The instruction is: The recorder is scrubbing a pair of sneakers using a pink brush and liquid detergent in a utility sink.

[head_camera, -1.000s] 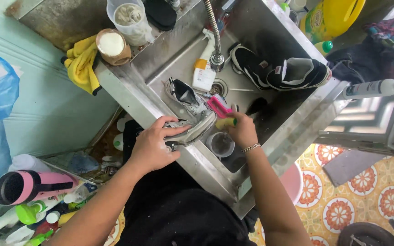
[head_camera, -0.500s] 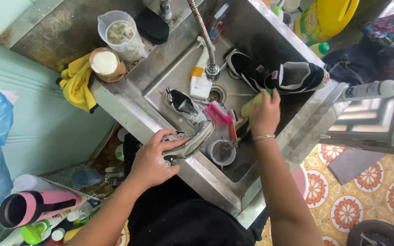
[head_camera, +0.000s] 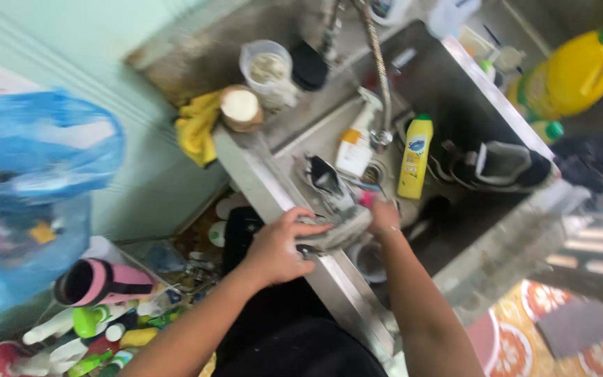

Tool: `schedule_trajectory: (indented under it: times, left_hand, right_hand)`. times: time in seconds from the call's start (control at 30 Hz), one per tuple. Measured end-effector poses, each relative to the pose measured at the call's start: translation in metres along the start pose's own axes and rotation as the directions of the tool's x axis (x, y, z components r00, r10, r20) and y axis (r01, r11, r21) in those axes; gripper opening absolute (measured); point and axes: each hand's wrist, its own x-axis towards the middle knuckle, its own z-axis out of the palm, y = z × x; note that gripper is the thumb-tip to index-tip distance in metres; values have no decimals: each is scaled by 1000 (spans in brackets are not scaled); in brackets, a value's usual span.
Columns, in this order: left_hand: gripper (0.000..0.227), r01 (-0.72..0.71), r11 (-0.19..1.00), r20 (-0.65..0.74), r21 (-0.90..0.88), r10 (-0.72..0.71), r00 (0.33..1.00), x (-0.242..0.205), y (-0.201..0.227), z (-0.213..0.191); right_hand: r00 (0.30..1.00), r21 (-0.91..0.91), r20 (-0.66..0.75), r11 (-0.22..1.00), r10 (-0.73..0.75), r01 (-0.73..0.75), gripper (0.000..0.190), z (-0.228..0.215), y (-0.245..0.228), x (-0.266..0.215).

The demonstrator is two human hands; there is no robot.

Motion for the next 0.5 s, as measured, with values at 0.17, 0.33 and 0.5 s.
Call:
schedule_trajectory:
  times: [0.17, 0.33, 0.5]
  left_hand:
    - [63, 85, 996, 69, -6, -85, 994, 1, 3, -2]
    - [61, 14, 999, 30, -32, -13, 999, 2, -2, 2]
    - [60, -88, 996, -62, -10, 87, 994, -1, -12, 15]
  right_hand:
    - [955, 381, -282, 924, 97, 18, 45, -48, -4, -22]
    - [796, 712, -583, 573, 164, 404, 45, -169, -86, -90]
    - [829, 770, -559, 358, -21, 528, 52, -230, -146, -103]
